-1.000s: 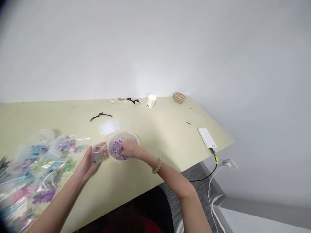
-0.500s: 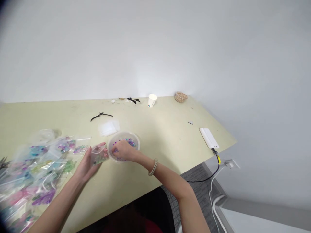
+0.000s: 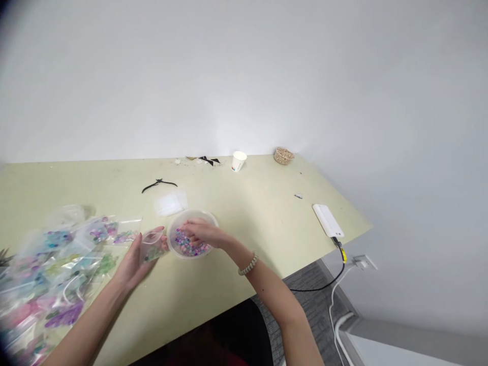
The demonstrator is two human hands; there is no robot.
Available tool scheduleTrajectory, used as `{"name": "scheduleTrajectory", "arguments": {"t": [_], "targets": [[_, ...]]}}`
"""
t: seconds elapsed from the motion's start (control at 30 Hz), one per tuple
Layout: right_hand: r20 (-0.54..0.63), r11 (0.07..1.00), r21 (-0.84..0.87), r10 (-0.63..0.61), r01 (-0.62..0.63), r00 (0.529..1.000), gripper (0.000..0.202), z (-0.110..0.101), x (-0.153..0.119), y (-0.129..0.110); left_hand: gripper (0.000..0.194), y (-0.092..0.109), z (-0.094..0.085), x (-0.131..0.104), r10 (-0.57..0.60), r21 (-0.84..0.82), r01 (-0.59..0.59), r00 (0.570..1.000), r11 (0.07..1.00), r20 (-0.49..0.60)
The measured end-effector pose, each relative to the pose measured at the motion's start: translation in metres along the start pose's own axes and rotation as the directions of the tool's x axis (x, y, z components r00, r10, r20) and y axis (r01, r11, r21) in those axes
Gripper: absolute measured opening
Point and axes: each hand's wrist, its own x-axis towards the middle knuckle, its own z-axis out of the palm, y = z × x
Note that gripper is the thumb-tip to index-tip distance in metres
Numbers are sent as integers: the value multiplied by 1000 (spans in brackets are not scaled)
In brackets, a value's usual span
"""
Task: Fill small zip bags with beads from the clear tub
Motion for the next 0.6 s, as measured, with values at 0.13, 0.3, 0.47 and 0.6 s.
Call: {"name": "scheduleTrajectory", "arguments": {"t": [0.13,0.3,0.47,0.6], "targets": [[157,898,425,51,-114,986,20,-13,-6,-7,50,2,2,0,-13,-12,13,1000,1000,-9],[184,700,697,30,-152,982,13,-18,-5,-1,51,3,3,-1,-11,-7,11,1000,1000,-13],[19,921,382,78,-80,997,17,-16,-6,4,51,3,3,-2,-21,-9,21,999,1000,-31],[-110,915,-402,-88,36,990,21,-20,-8,-1,50,3,3,-2,-25,-15,25,999,1000,-41]]}}
